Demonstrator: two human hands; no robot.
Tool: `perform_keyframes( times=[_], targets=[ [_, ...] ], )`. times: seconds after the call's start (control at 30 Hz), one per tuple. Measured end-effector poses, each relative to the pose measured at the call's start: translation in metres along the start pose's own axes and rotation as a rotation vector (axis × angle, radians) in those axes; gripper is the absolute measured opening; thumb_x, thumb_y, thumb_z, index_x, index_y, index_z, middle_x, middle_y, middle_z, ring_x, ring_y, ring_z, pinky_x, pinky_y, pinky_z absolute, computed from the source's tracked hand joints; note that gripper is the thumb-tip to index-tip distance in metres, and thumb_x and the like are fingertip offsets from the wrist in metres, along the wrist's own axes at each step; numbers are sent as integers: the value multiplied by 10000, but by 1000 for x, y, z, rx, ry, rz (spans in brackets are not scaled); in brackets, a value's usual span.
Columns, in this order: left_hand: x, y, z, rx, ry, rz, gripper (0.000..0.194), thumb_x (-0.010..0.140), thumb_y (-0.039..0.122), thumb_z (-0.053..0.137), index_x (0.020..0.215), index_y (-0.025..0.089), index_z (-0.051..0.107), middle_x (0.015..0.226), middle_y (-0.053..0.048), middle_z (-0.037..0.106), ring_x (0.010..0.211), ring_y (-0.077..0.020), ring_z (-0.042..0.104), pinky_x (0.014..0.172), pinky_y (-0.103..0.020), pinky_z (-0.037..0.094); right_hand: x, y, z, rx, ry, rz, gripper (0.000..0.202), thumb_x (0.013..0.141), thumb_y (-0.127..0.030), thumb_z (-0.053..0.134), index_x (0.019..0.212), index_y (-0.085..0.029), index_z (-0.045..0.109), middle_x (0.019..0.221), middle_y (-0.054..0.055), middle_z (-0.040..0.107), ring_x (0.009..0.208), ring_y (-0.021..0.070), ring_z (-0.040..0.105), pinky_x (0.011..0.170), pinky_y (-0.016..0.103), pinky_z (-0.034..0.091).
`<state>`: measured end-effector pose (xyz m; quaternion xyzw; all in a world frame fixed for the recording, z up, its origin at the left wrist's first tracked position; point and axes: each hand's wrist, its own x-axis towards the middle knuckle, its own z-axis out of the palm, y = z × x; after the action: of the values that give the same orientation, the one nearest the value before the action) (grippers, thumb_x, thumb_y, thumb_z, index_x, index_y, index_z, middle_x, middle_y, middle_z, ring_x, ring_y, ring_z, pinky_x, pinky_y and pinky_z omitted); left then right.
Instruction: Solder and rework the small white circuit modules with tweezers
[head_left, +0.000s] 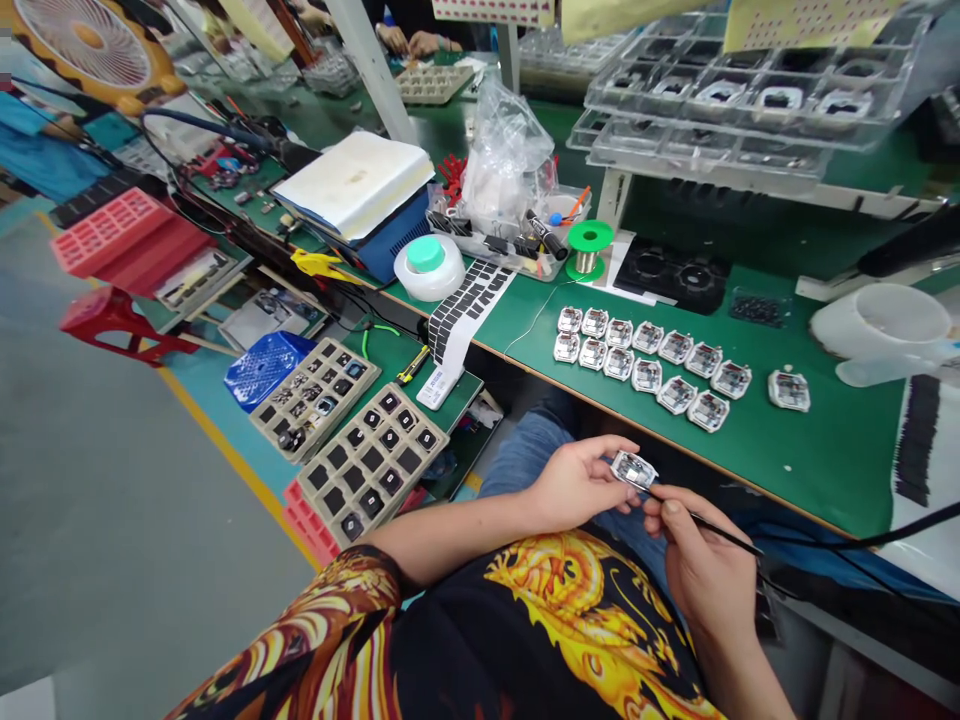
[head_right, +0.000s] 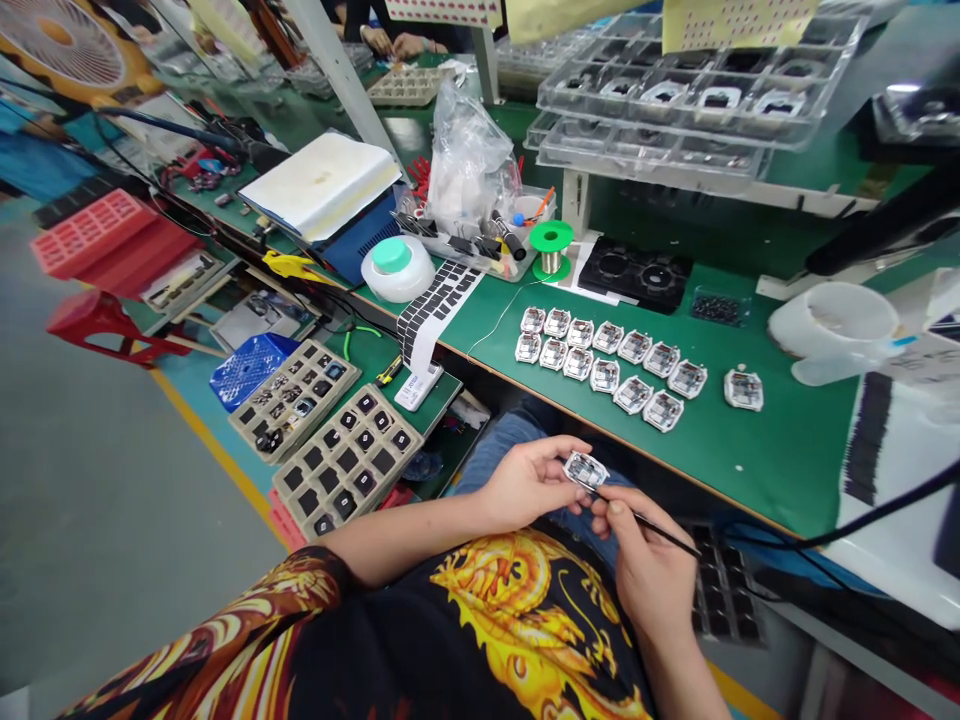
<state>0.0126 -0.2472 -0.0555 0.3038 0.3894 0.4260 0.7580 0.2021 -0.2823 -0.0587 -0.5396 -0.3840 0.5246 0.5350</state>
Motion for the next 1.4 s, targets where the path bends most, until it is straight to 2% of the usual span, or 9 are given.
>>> perform_keyframes(
  times=[0.23,0.47,0.57,0.73,1.03,1.23,1.4],
  targets=[
    [-1,1,0,15,-18,-6,735,788,286,999,1436,139,685,946,-42,813,787,-153,781,790,-301,644,-4,2,-4,-114,-16,-122,221,933,-427,920,1056,-245,903,917,66,849,688,193,774,602,313,664],
    [-1,4,-2,-16,-11,19,676,766,232,980,1377,142,707,987,-52,821,788,-171,803,738,-285,666,-7,-13,-3,-236,-142,-250,104,1010,-310,831,1075,-306,913,1005,59,859,772,208,808,683,341,701],
    [-9,12,-2,-15,10,26,614,795,242,985,1343,166,719,1041,-52,832,838,-174,828,778,-289,696,-8,-21,1,-233,-148,-277,108,1024,-320,813,1063,-310,913,952,47,852,729,195,781,668,344,686],
    [-14,21,-5,56,63,61,593,823,233,992,1352,195,729,1083,-31,838,879,-184,861,779,-291,731,-3,-28,1,-279,-114,-365,131,1029,-332,803,1102,-301,908,951,54,864,791,206,805,704,350,689],
    [-18,25,0,105,27,130,518,876,168,960,1347,196,749,1086,-38,874,883,-161,867,787,-251,735,-2,-32,5,-279,-168,-451,140,1039,-240,775,1117,-270,887,977,38,886,778,166,814,771,326,699],
    [-16,26,2,128,52,150,504,864,164,964,1315,197,741,1095,-31,867,867,-166,871,774,-256,742,1,-40,-1,-436,-166,-653,205,1007,-169,746,1133,-266,875,975,39,885,852,181,829,804,336,705],
    [-16,26,4,155,54,161,464,862,167,963,1266,193,736,1060,-24,863,872,-165,869,798,-261,747,1,-43,-8,-538,-208,-708,254,1006,-157,713,1177,-277,858,1029,46,864,883,182,818,822,343,705]
  ],
)
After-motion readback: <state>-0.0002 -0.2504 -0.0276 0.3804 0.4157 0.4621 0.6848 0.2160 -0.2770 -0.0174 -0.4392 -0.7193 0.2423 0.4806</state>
